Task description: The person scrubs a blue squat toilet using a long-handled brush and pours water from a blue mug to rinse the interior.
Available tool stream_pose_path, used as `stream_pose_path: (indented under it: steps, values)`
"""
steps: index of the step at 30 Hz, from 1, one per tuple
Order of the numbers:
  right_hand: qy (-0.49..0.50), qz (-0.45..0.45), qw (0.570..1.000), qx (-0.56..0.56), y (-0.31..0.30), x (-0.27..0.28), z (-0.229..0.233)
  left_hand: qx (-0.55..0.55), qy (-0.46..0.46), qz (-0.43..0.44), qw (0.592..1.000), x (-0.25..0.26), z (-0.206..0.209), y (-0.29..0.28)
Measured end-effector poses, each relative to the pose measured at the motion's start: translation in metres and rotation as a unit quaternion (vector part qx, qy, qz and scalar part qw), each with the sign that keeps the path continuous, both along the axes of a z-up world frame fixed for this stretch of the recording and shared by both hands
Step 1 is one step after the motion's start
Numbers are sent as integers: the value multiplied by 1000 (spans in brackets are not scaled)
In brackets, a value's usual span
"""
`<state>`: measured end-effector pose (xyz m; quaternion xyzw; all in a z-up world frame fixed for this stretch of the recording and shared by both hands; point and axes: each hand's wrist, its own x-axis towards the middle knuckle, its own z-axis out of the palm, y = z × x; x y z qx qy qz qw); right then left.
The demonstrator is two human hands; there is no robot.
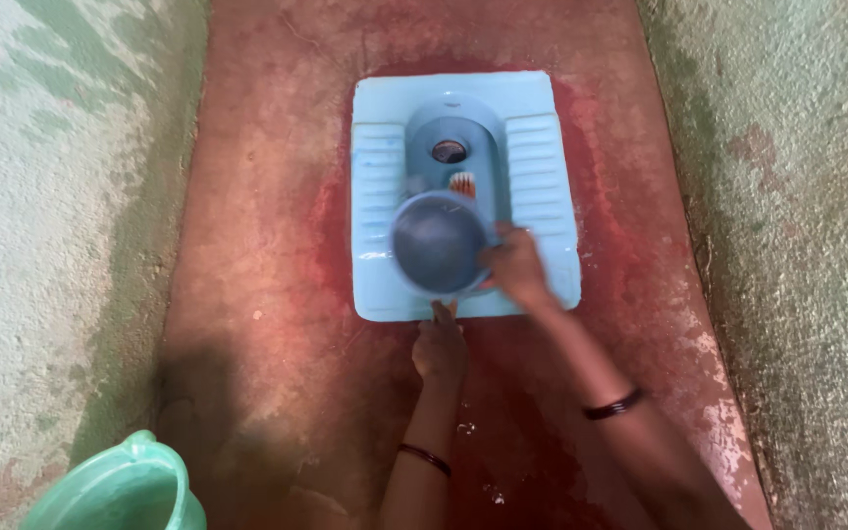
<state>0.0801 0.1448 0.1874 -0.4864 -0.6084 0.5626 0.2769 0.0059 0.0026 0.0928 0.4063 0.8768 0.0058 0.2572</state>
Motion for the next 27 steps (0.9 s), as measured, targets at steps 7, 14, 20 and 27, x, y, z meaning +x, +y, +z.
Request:
stream_pose_path:
  steps: [7, 14, 20, 27]
  values:
    - [-101, -116, 977, 151, 70, 146, 12, 3, -34, 12, 999, -36, 25, 13]
    - [-86, -264, 961, 13, 102, 244, -28, -58, -34, -43, 997, -62, 70, 6]
    - [-450, -125, 849, 246, 97, 239, -34, -81, 36, -211, 973, -37, 87, -32]
    - [-559, -5, 801, 215, 69, 168, -1, -124, 56, -224, 965, -32, 35, -31]
